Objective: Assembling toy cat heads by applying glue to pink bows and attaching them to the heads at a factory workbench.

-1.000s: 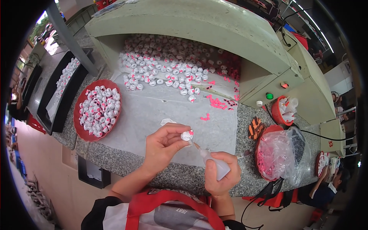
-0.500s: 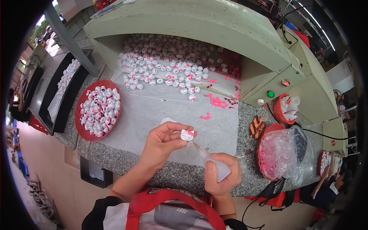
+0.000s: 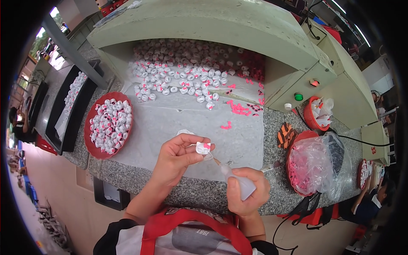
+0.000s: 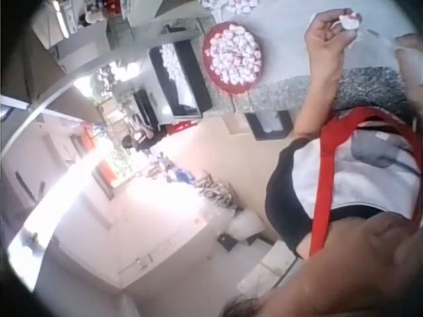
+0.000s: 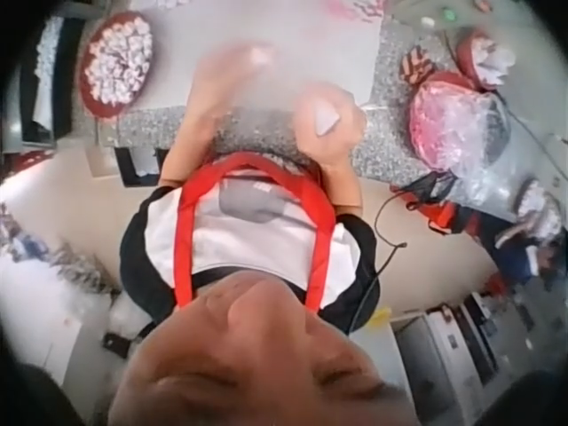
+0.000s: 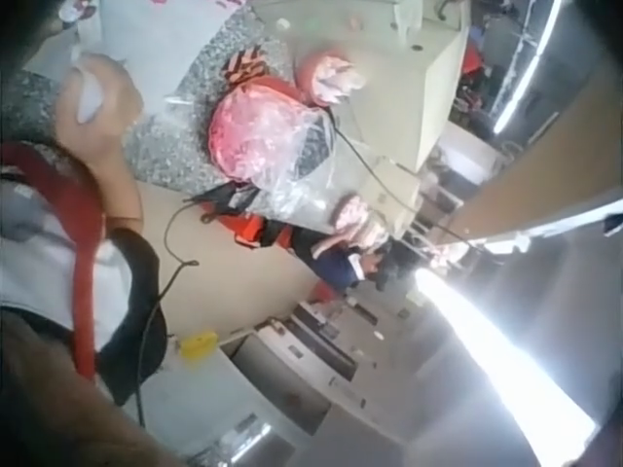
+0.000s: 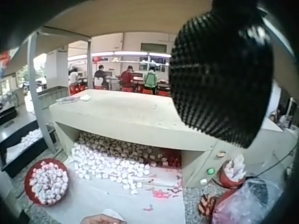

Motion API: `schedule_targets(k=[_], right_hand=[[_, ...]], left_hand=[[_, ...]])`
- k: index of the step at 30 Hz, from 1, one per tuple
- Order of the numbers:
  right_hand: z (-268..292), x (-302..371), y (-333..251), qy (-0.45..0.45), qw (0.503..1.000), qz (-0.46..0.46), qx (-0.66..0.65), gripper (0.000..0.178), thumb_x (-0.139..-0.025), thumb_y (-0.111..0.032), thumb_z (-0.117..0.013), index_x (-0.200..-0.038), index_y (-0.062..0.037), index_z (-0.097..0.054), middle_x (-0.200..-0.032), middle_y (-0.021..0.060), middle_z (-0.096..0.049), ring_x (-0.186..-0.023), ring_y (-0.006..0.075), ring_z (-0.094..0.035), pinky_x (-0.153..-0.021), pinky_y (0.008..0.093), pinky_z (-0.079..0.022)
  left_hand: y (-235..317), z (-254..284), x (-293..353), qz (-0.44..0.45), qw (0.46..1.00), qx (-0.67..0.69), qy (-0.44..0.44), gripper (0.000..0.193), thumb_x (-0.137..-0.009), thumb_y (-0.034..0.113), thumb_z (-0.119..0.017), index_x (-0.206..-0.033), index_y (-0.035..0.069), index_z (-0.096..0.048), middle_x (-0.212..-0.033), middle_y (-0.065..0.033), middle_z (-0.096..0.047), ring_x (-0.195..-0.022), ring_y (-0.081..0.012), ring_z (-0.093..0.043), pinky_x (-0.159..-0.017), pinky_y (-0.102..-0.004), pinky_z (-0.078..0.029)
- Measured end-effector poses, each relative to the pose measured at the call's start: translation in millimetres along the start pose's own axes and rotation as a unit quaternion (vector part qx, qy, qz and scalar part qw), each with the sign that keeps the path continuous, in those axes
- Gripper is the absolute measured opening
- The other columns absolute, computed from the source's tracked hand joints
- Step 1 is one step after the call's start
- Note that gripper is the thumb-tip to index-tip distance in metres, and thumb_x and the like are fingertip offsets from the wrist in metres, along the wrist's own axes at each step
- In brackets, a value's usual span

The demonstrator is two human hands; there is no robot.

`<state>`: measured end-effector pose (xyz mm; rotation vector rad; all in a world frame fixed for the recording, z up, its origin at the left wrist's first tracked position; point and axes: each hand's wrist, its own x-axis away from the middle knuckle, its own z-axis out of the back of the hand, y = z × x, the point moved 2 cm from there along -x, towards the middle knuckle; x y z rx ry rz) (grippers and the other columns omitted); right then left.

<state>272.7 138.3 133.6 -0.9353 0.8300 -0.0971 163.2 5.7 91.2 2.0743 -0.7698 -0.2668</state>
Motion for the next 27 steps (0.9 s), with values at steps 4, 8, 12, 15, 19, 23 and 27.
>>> schedule_targets(k=[4, 8, 12, 15, 19, 23, 27], right_hand=[[-3.3, -0.7, -0.7, -0.015, 0.999, -0.003, -0.047, 0.014, -0.070, -0.008, -0.061, -0.081, -0.0011, -0.057, -0.068, 0.0083, -0.061, -0.053, 0.0162, -0.057, -0.049, 0.0264, -0.044], [-7.1, -2.5, 3.8, -0.014, 0.993, -0.106, -0.055, 0.015, -0.070, -0.008, -0.061, -0.081, 0.0005, -0.056, -0.066, 0.0070, -0.060, -0.052, 0.0137, -0.056, -0.048, 0.0250, -0.044], [-14.4, -2.6, 70.2, 0.024, 0.904, -0.377, -0.201, 0.017, -0.070, -0.009, -0.061, -0.082, 0.0011, -0.056, -0.068, 0.0069, -0.058, -0.059, 0.0124, -0.057, -0.049, 0.0226, -0.044], [-32.4, -2.2, 152.9, -0.058, 0.950, -0.304, 0.045, 0.020, -0.069, -0.013, -0.064, -0.084, -0.0010, -0.057, -0.077, 0.0109, -0.060, -0.069, 0.0185, -0.061, -0.056, 0.0262, -0.047], [-60.7, -36.3, 138.6, -0.172, 0.912, -0.286, 0.240, 0.023, -0.069, -0.015, -0.065, -0.086, -0.0014, -0.058, -0.084, 0.0133, -0.059, -0.075, 0.0273, -0.061, -0.067, 0.0353, -0.047], [-66.7, -30.8, 157.3, -0.230, 0.901, -0.185, 0.318, 0.029, -0.067, -0.023, -0.067, -0.090, -0.0061, -0.062, -0.085, 0.0148, -0.061, -0.076, 0.0315, -0.059, -0.069, 0.0392, -0.047], [-63.6, -29.2, 159.8, -0.217, 0.927, -0.158, 0.262, 0.032, -0.067, -0.026, -0.067, -0.093, -0.0072, -0.064, -0.085, 0.0161, -0.062, -0.078, 0.0310, -0.060, -0.072, 0.0389, -0.046]], left_hand=[[-1.7, 0.5, 0.5, 0.005, 1.000, 0.008, -0.012, 0.033, -0.070, -0.009, -0.061, -0.102, -0.001, -0.052, -0.105, -0.0142, -0.057, -0.101, -0.0278, -0.055, -0.088, -0.0365, -0.043], [-1.3, 9.0, 0.3, -0.006, 1.000, 0.023, -0.001, 0.033, -0.071, -0.009, -0.060, -0.102, -0.001, -0.053, -0.104, -0.0137, -0.057, -0.100, -0.0279, -0.056, -0.088, -0.0362, -0.044], [-6.6, 20.6, 0.0, -0.008, 1.000, 0.006, 0.019, 0.032, -0.070, -0.011, -0.058, -0.101, -0.002, -0.053, -0.102, -0.0126, -0.058, -0.100, -0.0272, -0.056, -0.087, -0.0350, -0.044], [-7.4, 19.5, -0.8, 0.000, 1.000, 0.008, 0.013, 0.032, -0.070, -0.012, -0.057, -0.100, -0.002, -0.053, -0.101, -0.0123, -0.058, -0.099, -0.0266, -0.056, -0.087, -0.0339, -0.044], [-6.7, 26.4, 1.0, -0.005, 1.000, 0.001, 0.031, 0.031, -0.070, -0.011, -0.057, -0.100, -0.003, -0.053, -0.101, -0.0123, -0.058, -0.098, -0.0263, -0.057, -0.087, -0.0338, -0.043], [-9.3, 25.0, -2.9, -0.007, 0.999, -0.007, 0.030, 0.031, -0.070, -0.011, -0.058, -0.100, -0.003, -0.053, -0.101, -0.0123, -0.057, -0.098, -0.0264, -0.056, -0.087, -0.0343, -0.043], [-11.4, 12.0, -6.9, -0.004, 1.000, 0.007, 0.022, 0.031, -0.070, -0.010, -0.058, -0.100, -0.002, -0.053, -0.101, -0.0123, -0.058, -0.099, -0.0265, -0.056, -0.087, -0.0345, -0.043]])
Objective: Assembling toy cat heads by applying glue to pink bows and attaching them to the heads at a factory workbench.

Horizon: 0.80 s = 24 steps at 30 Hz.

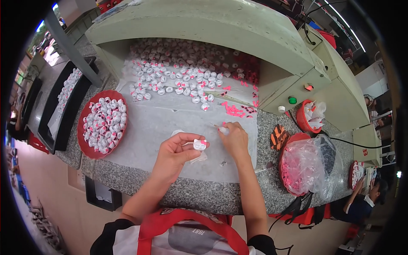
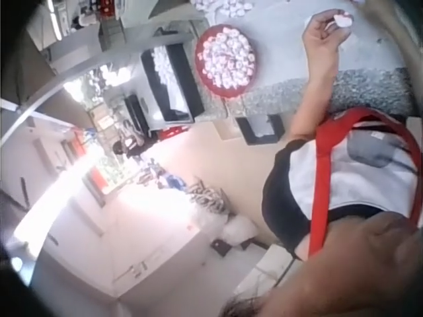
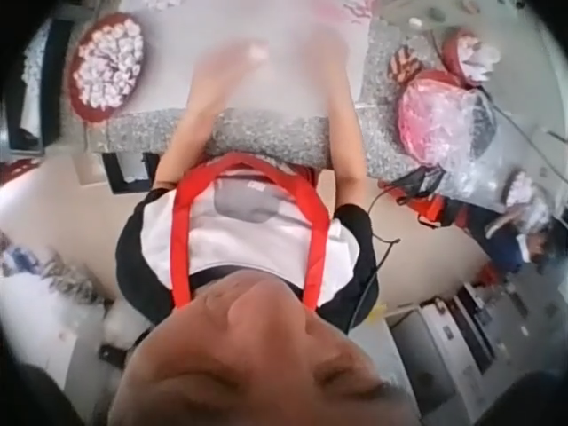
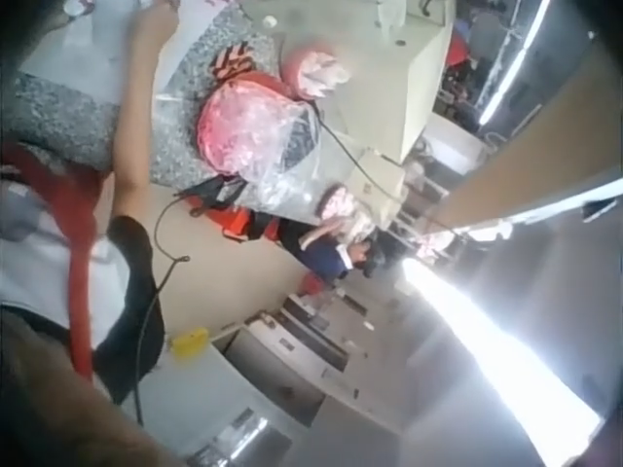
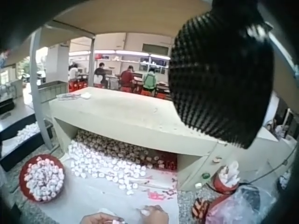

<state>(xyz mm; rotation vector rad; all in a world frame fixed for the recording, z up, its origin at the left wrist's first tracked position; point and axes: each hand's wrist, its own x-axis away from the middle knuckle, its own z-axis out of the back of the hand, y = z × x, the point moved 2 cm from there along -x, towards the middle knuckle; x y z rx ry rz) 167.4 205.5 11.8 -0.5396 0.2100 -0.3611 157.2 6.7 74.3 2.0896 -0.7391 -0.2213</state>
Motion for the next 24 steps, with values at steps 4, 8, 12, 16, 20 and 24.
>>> schedule_targets(k=[4, 8, 12, 16, 20, 24], right_hand=[[10.7, -13.7, -1.3, -0.061, 0.998, 0.000, 0.031, 0.030, -0.068, -0.024, -0.066, -0.091, -0.0047, -0.063, -0.084, 0.0168, -0.062, -0.079, 0.0309, -0.060, -0.071, 0.0382, -0.046], [15.1, -5.7, 6.0, -0.065, 0.996, 0.041, 0.051, 0.023, -0.070, -0.018, -0.063, -0.087, -0.0030, -0.062, -0.080, 0.0160, -0.062, -0.076, 0.0314, -0.060, -0.070, 0.0387, -0.047], [23.0, 26.7, -9.0, 0.003, 0.968, -0.046, -0.246, 0.016, -0.074, -0.012, -0.062, -0.084, 0.0002, -0.061, -0.066, 0.0077, -0.060, -0.054, 0.0135, -0.058, -0.049, 0.0263, -0.047], [60.3, 56.1, -85.7, -0.066, 0.893, -0.079, -0.437, 0.008, -0.075, -0.004, -0.061, -0.082, 0.0007, -0.059, -0.066, 0.0025, -0.058, -0.056, 0.0049, -0.053, -0.046, 0.0178, -0.042], [62.6, 62.2, -102.0, -0.062, 0.882, -0.061, -0.464, 0.009, -0.072, -0.002, -0.065, -0.078, 0.0010, -0.058, -0.067, 0.0030, -0.059, -0.055, 0.0060, -0.054, -0.046, 0.0177, -0.042], [64.6, 63.1, -93.9, -0.068, 0.874, -0.107, -0.469, 0.009, -0.073, -0.004, -0.066, -0.078, -0.0005, -0.060, -0.070, 0.0014, -0.059, -0.062, 0.0040, -0.052, -0.054, 0.0181, -0.042]], left_hand=[[2.6, -3.3, 2.9, -0.013, 1.000, -0.015, 0.002, 0.032, -0.070, -0.010, -0.058, -0.100, -0.002, -0.053, -0.101, -0.0124, -0.058, -0.098, -0.0266, -0.056, -0.087, -0.0338, -0.043], [5.6, 5.4, 5.8, -0.027, 0.999, -0.017, 0.019, 0.031, -0.070, -0.010, -0.058, -0.100, -0.002, -0.053, -0.101, -0.0127, -0.058, -0.098, -0.0259, -0.056, -0.086, -0.0324, -0.044], [1.6, 15.4, 3.6, -0.040, 0.998, -0.023, 0.052, 0.030, -0.072, -0.009, -0.057, -0.101, -0.003, -0.052, -0.102, -0.0137, -0.058, -0.095, -0.0241, -0.058, -0.085, -0.0314, -0.045], [5.0, 8.4, 3.0, -0.051, 0.995, -0.073, 0.053, 0.030, -0.073, -0.011, -0.055, -0.102, -0.004, -0.051, -0.104, -0.0149, -0.057, -0.093, -0.0218, -0.058, -0.082, -0.0306, -0.047], [6.4, 1.1, 4.6, -0.066, 0.993, -0.095, 0.038, 0.028, -0.075, -0.013, -0.053, -0.102, -0.005, -0.051, -0.106, -0.0153, -0.056, -0.094, -0.0192, -0.057, -0.081, -0.0280, -0.048], [5.4, -2.9, 7.8, -0.066, 0.993, -0.091, 0.026, 0.028, -0.074, -0.013, -0.053, -0.101, -0.005, -0.052, -0.108, -0.0154, -0.055, -0.096, -0.0190, -0.056, -0.082, -0.0273, -0.047]])
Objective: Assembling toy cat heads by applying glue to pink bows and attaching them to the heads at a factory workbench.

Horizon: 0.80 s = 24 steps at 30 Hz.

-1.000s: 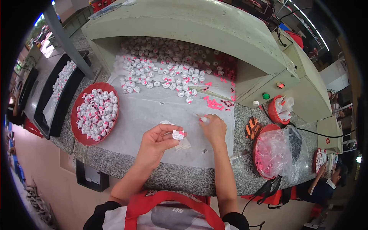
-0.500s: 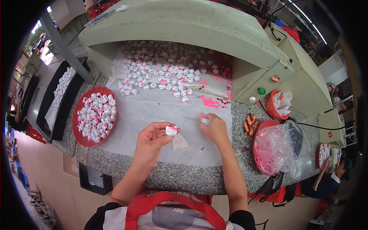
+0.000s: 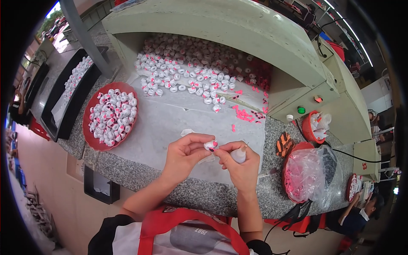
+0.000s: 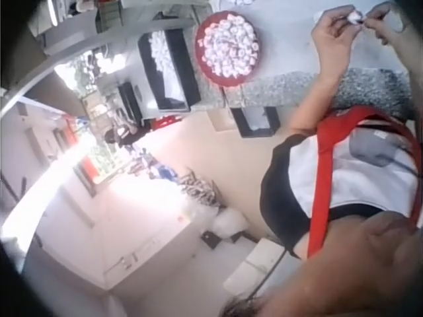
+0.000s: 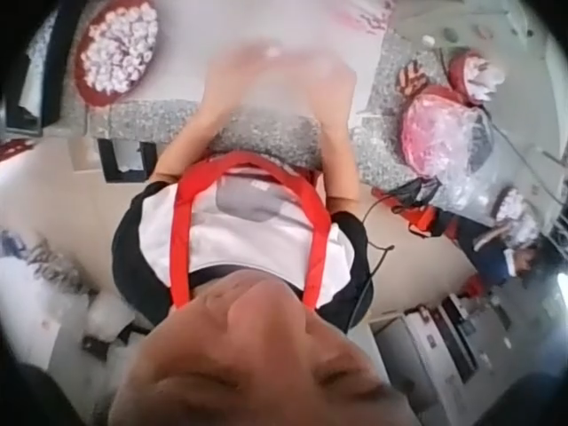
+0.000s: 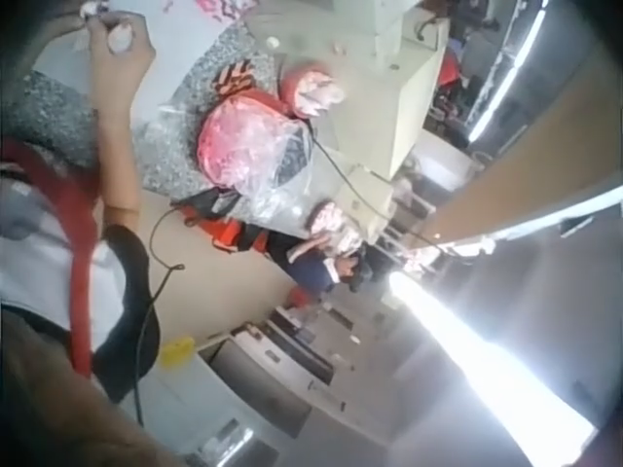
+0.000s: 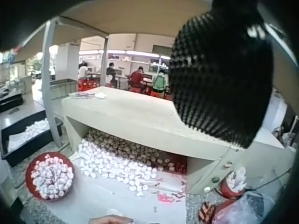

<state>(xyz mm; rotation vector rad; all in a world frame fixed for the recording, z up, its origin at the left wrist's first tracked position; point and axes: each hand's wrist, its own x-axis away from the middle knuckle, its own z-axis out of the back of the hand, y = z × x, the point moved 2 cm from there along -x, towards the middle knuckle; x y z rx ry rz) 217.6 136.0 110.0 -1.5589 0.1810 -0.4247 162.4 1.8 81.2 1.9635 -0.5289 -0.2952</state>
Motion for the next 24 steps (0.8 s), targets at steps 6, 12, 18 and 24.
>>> schedule_targets(k=[6, 12, 18, 24], right_hand=[[7.4, 5.4, 13.9, 0.052, 0.989, 0.140, 0.003, 0.014, -0.070, 0.001, -0.068, -0.078, -0.0019, -0.058, -0.072, 0.0020, -0.058, -0.057, 0.0042, -0.049, -0.048, 0.0168, -0.039], [10.7, 7.9, 11.1, 0.027, 0.994, 0.101, -0.031, 0.018, -0.069, 0.004, -0.067, -0.086, -0.0011, -0.061, -0.071, -0.0008, -0.055, -0.063, 0.0038, -0.049, -0.055, 0.0165, -0.039], [7.7, 7.0, 12.1, 0.003, 0.989, 0.147, 0.026, 0.021, -0.068, 0.006, -0.066, -0.088, -0.0008, -0.063, -0.071, -0.0009, -0.054, -0.066, 0.0039, -0.048, -0.057, 0.0166, -0.037], [-8.7, -5.7, 16.4, 0.065, 0.984, 0.163, 0.045, 0.023, -0.068, 0.004, -0.067, -0.090, -0.0012, -0.061, -0.081, 0.0045, -0.056, -0.063, 0.0073, -0.053, -0.055, 0.0191, -0.042]], left_hand=[[2.3, -13.0, 0.8, 0.027, 0.999, 0.020, -0.042, 0.028, -0.075, -0.011, -0.054, -0.103, -0.005, -0.053, -0.109, -0.0154, -0.054, -0.097, -0.0205, -0.056, -0.085, -0.0287, -0.046], [-2.7, -15.9, 1.7, 0.033, 0.996, 0.068, -0.049, 0.026, -0.078, -0.007, -0.053, -0.103, -0.005, -0.053, -0.110, -0.0160, -0.054, -0.098, -0.0210, -0.055, -0.085, -0.0321, -0.045], [-2.5, -14.0, 5.8, -0.053, 0.998, -0.001, -0.045, 0.024, -0.080, -0.005, -0.052, -0.103, -0.004, -0.054, -0.104, -0.0140, -0.058, -0.092, -0.0179, -0.057, -0.082, -0.0298, -0.045], [-21.6, 7.7, -1.5, 0.062, 0.991, 0.113, 0.021, 0.026, -0.080, 0.001, -0.057, -0.106, -0.003, -0.054, -0.091, -0.0091, -0.060, -0.083, -0.0137, -0.058, -0.075, -0.0245, -0.048]])
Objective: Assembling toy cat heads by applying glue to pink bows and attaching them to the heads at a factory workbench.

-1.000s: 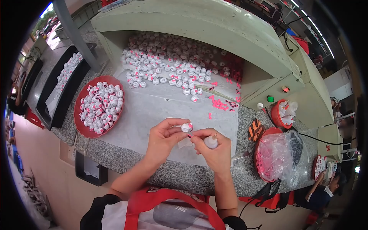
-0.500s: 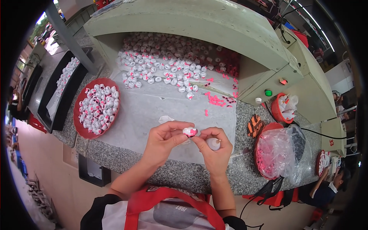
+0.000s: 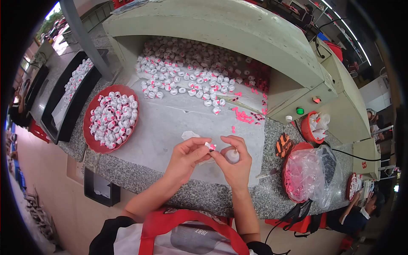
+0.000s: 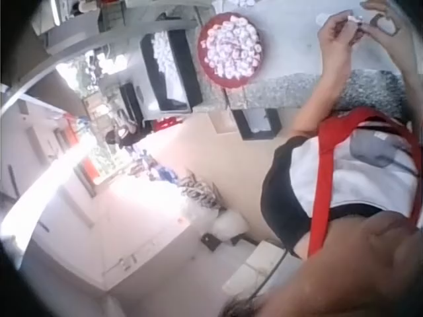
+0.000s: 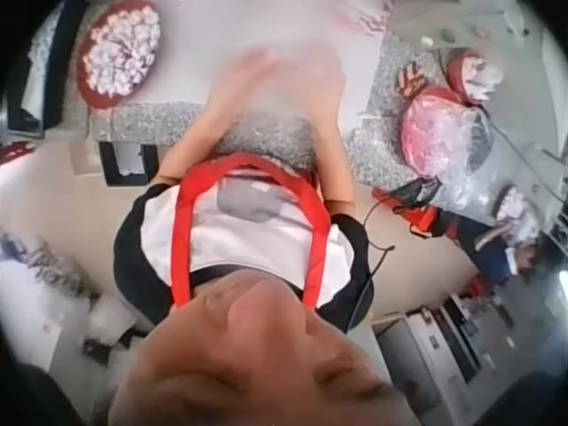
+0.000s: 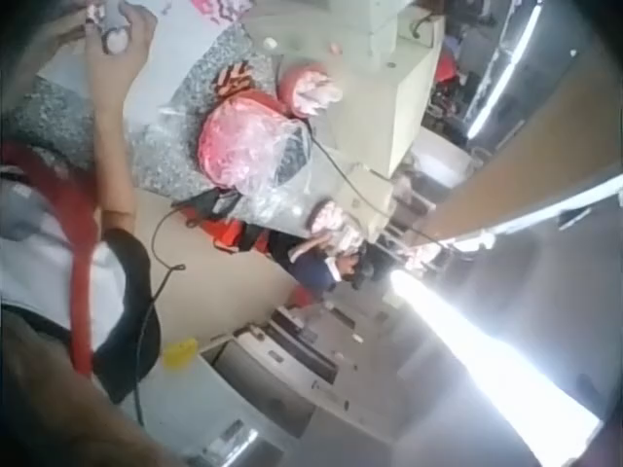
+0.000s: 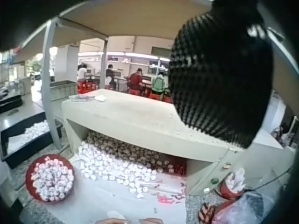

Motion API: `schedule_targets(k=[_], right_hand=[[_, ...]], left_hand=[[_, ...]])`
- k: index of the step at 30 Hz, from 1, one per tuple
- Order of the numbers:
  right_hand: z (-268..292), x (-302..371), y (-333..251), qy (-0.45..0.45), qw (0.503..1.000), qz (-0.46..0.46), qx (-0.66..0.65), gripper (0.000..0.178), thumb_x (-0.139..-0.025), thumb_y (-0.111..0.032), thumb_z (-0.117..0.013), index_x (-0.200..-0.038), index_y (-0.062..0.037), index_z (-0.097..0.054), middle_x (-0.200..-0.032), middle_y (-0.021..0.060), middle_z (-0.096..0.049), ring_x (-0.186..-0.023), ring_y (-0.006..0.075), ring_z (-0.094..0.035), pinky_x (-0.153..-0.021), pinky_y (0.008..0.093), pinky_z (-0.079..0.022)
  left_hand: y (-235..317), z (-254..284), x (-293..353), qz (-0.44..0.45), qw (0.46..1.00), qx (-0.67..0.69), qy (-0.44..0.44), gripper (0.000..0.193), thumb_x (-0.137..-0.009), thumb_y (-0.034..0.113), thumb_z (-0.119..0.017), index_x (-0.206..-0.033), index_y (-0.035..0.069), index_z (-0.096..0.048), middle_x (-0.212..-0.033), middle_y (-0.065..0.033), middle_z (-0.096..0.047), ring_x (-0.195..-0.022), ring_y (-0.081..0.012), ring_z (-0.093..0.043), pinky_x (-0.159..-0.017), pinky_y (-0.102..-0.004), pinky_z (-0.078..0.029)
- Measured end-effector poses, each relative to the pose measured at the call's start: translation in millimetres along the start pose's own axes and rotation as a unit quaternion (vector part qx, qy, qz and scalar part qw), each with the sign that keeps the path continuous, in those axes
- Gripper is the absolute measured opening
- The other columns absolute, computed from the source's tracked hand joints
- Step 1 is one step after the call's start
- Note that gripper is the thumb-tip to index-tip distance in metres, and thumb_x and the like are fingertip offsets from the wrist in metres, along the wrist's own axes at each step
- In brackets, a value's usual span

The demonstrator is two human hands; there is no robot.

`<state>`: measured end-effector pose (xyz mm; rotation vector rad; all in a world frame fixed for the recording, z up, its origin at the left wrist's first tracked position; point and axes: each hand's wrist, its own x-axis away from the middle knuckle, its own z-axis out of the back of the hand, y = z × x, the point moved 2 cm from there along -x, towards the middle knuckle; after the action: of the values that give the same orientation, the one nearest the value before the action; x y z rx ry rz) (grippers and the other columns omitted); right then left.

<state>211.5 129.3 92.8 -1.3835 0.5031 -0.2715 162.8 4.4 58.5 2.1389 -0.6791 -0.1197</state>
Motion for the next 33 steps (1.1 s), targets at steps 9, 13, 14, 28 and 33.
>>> schedule_targets(k=[9, 13, 14, 28, 33], right_hand=[[23.4, 11.8, 14.8, -0.147, 0.978, 0.011, -0.146, 0.024, -0.067, 0.007, -0.066, -0.089, 0.0012, -0.059, -0.093, 0.0125, -0.057, -0.066, 0.0106, -0.055, -0.048, 0.0185, -0.043], [21.2, 14.9, 10.8, -0.148, 0.974, 0.000, -0.171, 0.022, -0.067, 0.006, -0.066, -0.088, 0.0016, -0.060, -0.091, 0.0125, -0.058, -0.064, 0.0108, -0.055, -0.047, 0.0188, -0.043], [20.3, 16.2, 12.2, -0.148, 0.967, -0.035, -0.204, 0.022, -0.067, 0.005, -0.067, -0.088, 0.0015, -0.060, -0.091, 0.0124, -0.058, -0.064, 0.0107, -0.055, -0.047, 0.0190, -0.042], [-80.1, 18.5, 30.5, -0.101, 0.988, -0.042, -0.110, 0.014, -0.070, 0.002, -0.066, -0.082, -0.0003, -0.060, -0.090, 0.0088, -0.061, -0.064, 0.0090, -0.055, -0.047, 0.0191, -0.042], [-61.2, 15.7, 33.4, -0.101, 0.984, -0.130, -0.074, 0.012, -0.071, 0.000, -0.065, -0.081, -0.0016, -0.059, -0.090, 0.0078, -0.062, -0.062, 0.0088, -0.056, -0.049, 0.0186, -0.042]], left_hand=[[12.2, -16.3, 20.8, -0.020, 0.986, -0.121, -0.113, 0.027, -0.077, -0.004, -0.058, -0.103, -0.004, -0.051, -0.092, -0.0114, -0.060, -0.084, -0.0166, -0.060, -0.071, -0.0251, -0.051], [14.4, -16.7, 24.2, -0.018, 0.985, -0.142, -0.096, 0.026, -0.076, -0.008, -0.057, -0.101, -0.005, -0.051, -0.094, -0.0132, -0.060, -0.086, -0.0184, -0.060, -0.074, -0.0280, -0.051], [16.0, -17.3, 26.3, -0.012, 0.983, -0.154, -0.096, 0.025, -0.076, -0.008, -0.057, -0.101, -0.005, -0.052, -0.095, -0.0138, -0.059, -0.087, -0.0192, -0.060, -0.075, -0.0288, -0.051], [50.4, 82.2, 19.9, -0.099, 0.968, -0.220, 0.068, 0.022, -0.076, -0.004, -0.059, -0.097, -0.005, -0.056, -0.089, -0.0106, -0.061, -0.077, -0.0147, -0.060, -0.069, -0.0251, -0.050], [118.7, 148.9, 1.5, -0.286, 0.529, -0.716, 0.354, 0.025, -0.070, 0.000, -0.062, -0.094, 0.007, -0.062, -0.094, -0.0087, -0.057, -0.074, -0.0202, -0.059, -0.064, -0.0292, -0.049]])
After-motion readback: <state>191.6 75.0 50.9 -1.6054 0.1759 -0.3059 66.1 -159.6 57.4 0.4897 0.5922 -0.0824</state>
